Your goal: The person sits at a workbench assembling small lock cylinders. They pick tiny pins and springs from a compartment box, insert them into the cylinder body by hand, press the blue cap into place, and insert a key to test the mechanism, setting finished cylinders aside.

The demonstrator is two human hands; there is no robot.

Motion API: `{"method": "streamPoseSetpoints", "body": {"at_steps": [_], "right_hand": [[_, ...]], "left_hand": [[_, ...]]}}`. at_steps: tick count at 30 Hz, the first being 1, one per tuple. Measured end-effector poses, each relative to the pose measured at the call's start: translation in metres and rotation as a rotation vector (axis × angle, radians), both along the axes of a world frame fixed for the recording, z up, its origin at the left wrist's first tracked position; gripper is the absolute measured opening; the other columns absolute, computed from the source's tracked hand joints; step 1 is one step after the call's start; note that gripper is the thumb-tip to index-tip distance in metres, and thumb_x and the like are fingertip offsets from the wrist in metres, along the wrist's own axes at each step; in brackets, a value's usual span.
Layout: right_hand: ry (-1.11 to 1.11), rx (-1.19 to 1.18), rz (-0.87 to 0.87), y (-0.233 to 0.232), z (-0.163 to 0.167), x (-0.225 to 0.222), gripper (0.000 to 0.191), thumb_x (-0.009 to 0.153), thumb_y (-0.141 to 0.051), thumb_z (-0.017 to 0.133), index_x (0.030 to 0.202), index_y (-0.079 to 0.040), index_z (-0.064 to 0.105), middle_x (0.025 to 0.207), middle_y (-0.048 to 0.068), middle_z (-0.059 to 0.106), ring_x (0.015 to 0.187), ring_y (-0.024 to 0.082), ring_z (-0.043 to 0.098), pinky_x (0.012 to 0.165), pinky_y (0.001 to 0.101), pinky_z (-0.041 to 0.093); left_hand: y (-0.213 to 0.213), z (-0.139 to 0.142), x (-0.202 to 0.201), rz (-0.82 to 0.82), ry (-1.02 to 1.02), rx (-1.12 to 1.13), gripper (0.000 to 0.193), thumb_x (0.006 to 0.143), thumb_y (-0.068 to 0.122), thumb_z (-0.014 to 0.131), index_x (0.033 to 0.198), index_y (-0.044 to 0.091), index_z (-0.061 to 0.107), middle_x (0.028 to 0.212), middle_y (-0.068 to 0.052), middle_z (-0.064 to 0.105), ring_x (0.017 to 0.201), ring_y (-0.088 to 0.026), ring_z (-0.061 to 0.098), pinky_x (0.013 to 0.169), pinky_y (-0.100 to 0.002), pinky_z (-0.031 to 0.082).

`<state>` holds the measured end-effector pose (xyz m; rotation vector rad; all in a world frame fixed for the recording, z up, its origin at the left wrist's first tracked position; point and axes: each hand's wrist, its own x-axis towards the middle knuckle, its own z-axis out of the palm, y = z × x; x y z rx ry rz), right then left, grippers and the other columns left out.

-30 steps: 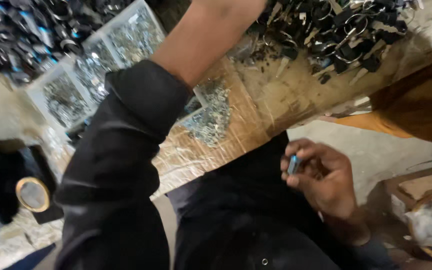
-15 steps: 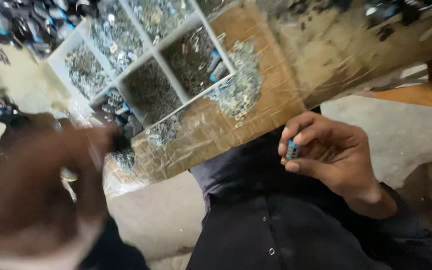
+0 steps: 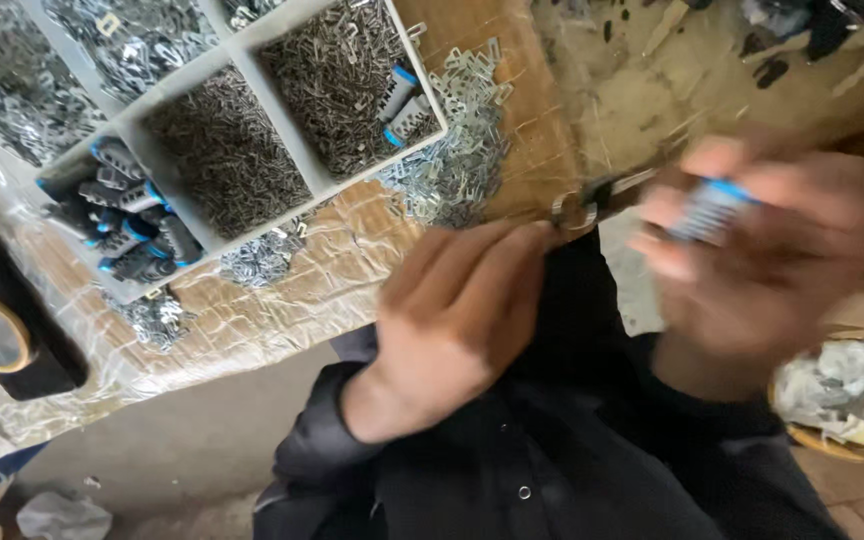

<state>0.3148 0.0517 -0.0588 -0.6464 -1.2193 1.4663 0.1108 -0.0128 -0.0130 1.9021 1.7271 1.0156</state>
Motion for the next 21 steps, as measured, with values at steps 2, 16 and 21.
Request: {"method": "streamPoseSetpoints", "body": {"at_steps": [2, 16, 21], "right_hand": [[-0.043, -0.068, -0.035, -0.007, -0.013, -0.024, 0.047, 0.093, 0.020, 0.074, 0.132, -0.004, 0.064, 0.126, 0.018, 0.069, 0.099, 0.020, 0.074, 0.079, 0.0264, 0.068], [-0.103, -0.172, 0.213, -0.018, -0.006, -0.010, 0.048, 0.082, 0.012, 0.079, 0.126, -0.002, 0.063, 0.124, 0.019, 0.065, 0.107, 0.023, 0.075, 0.084, 0.0291, 0.070], [-0.099, -0.295, 0.285, -0.058, 0.010, -0.027, 0.041, 0.082, 0.008, 0.085, 0.118, -0.003, 0.067, 0.122, 0.016, 0.065, 0.096, 0.019, 0.074, 0.078, 0.0304, 0.070]], "left_hand": [[-0.013, -0.004, -0.005, 0.067, 0.076, -0.038, 0.020, 0.099, 0.000, 0.084, 0.114, 0.004, 0.071, 0.104, -0.006, 0.070, 0.089, -0.024, 0.064, 0.072, -0.033, 0.051], [-0.116, -0.015, -0.057, 0.397, 0.280, -0.141, 0.026, 0.089, -0.002, 0.083, 0.110, 0.010, 0.074, 0.104, -0.005, 0.065, 0.093, -0.026, 0.061, 0.082, -0.037, 0.051], [-0.147, -0.017, -0.069, 0.321, 0.276, -0.240, 0.031, 0.085, 0.002, 0.080, 0.115, 0.012, 0.076, 0.115, -0.009, 0.065, 0.103, -0.030, 0.063, 0.090, -0.041, 0.053]]}}
